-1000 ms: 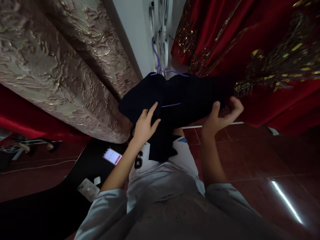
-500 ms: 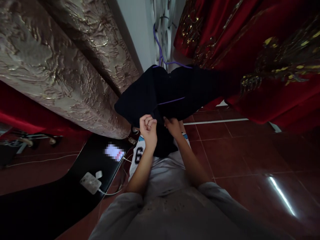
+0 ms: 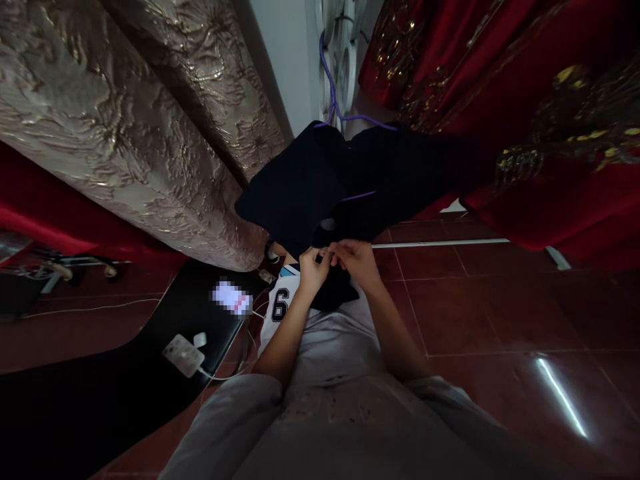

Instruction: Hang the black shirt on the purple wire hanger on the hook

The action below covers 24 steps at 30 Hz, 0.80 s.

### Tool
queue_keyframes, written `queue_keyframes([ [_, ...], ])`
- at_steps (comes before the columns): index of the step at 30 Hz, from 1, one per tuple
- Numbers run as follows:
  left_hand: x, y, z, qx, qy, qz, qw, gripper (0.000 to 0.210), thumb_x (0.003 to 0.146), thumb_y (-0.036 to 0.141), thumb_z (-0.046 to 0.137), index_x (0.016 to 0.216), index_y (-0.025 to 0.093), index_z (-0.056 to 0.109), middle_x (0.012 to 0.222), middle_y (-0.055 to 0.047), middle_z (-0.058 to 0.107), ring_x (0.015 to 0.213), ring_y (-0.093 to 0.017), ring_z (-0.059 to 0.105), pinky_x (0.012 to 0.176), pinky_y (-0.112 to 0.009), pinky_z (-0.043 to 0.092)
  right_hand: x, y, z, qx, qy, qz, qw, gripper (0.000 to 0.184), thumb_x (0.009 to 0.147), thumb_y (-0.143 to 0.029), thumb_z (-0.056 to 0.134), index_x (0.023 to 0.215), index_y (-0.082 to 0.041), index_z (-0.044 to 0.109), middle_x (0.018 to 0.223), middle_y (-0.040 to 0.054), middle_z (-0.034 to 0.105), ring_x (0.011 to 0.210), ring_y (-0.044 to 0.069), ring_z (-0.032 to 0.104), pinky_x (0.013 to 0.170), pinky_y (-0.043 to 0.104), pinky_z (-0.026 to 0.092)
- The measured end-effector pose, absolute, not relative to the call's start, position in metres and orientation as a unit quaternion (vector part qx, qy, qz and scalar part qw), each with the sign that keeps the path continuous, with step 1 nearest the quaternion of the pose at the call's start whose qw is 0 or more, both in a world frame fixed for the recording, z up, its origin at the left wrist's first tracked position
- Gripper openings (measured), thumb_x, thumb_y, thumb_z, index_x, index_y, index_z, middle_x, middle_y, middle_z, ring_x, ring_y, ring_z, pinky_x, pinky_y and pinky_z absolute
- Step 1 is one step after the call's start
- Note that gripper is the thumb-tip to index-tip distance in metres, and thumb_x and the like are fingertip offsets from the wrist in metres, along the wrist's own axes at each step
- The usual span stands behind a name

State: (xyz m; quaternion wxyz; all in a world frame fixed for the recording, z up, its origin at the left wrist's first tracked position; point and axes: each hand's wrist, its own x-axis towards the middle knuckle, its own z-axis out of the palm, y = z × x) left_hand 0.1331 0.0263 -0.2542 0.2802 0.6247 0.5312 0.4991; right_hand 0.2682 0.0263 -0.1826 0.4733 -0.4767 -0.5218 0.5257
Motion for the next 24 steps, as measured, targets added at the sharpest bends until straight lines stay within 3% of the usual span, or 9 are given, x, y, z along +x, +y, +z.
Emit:
queue_keyframes([
  [5, 0.134, 0.031, -0.257, 0.657, 0.529, 0.453, 0.289, 0.024, 0.095, 0.024, 0.061, 0.072, 0.019, 0.055, 0.069, 0.002, 0.055, 0.066, -0.011, 0.050, 0.065, -0.026, 0.039, 0.269, 0.046, -0.098, -0.418, -0.489, 0.463, 0.609, 0.029, 0.089, -0.044, 0.070, 0.076, -0.018, 0.072, 0.054, -0.0025, 0.061, 0.040, 0.005, 0.043, 0.040, 0.019, 0.027],
  [9, 0.130, 0.033, -0.237, 0.687, 0.516, 0.406, 0.311, 0.021, 0.092, 0.019, 0.065, 0.072, 0.017, 0.061, 0.066, 0.001, 0.060, 0.061, -0.011, 0.053, 0.061, -0.026, 0.040, 0.262, 0.052, -0.061, -0.398, -0.512, 0.434, 0.625, 0.035, 0.092, -0.051, 0.067, 0.079, -0.019, 0.068, 0.057, -0.0036, 0.060, 0.040, 0.003, 0.043, 0.040, 0.017, 0.030],
  [12, 0.122, 0.027, -0.190, 0.741, 0.434, 0.393, 0.330, 0.003, 0.090, 0.018, 0.071, 0.092, 0.018, 0.073, 0.083, -0.002, 0.074, 0.071, -0.013, 0.066, 0.068, -0.027, 0.049, 0.263, 0.051, -0.061, -0.396, -0.524, 0.445, 0.608, 0.037, 0.094, -0.054, 0.065, 0.080, -0.020, 0.066, 0.058, -0.0041, 0.059, 0.040, 0.003, 0.043, 0.039, 0.016, 0.031],
  [13, 0.118, 0.025, -0.170, 0.753, 0.396, 0.425, 0.310, 0.012, 0.093, 0.020, 0.070, 0.104, 0.020, 0.075, 0.093, -0.004, 0.076, 0.078, -0.014, 0.068, 0.072, -0.028, 0.053, 0.265, 0.050, -0.061, -0.395, -0.528, 0.450, 0.602, 0.038, 0.094, -0.055, 0.065, 0.080, -0.020, 0.065, 0.057, -0.0043, 0.058, 0.041, 0.003, 0.043, 0.039, 0.016, 0.031],
  [17, 0.115, 0.036, -0.094, 0.719, 0.352, 0.582, 0.142, 0.027, 0.102, 0.030, 0.061, 0.127, 0.024, 0.068, 0.102, -0.005, 0.073, 0.085, -0.014, 0.068, 0.078, -0.029, 0.056, 0.269, 0.047, -0.054, -0.392, -0.546, 0.435, 0.599, 0.038, 0.093, -0.054, 0.066, 0.077, -0.020, 0.063, 0.056, -0.0048, 0.055, 0.043, 0.004, 0.043, 0.041, 0.016, 0.032],
  [20, 0.121, 0.055, -0.064, 0.751, 0.346, 0.558, 0.074, 0.024, 0.104, 0.038, 0.057, 0.116, 0.022, 0.070, 0.100, -0.004, 0.071, 0.091, -0.017, 0.069, 0.084, -0.032, 0.056, 0.267, 0.052, -0.059, -0.399, -0.553, 0.401, 0.612, 0.035, 0.095, -0.051, 0.063, 0.079, -0.021, 0.062, 0.056, -0.0051, 0.052, 0.045, 0.005, 0.043, 0.044, 0.018, 0.031],
  [24, 0.108, 0.074, -0.067, 0.736, 0.361, 0.570, 0.048, 0.026, 0.104, 0.043, 0.057, 0.103, 0.019, 0.068, 0.101, -0.005, 0.068, 0.105, -0.021, 0.068, 0.098, -0.038, 0.054, 0.265, 0.067, -0.105, -0.451, -0.560, 0.368, 0.590, 0.034, 0.095, -0.043, 0.063, 0.070, -0.020, 0.055, 0.052, -0.0059, 0.045, 0.044, 0.006, 0.037, 0.045, 0.022, 0.025],
])
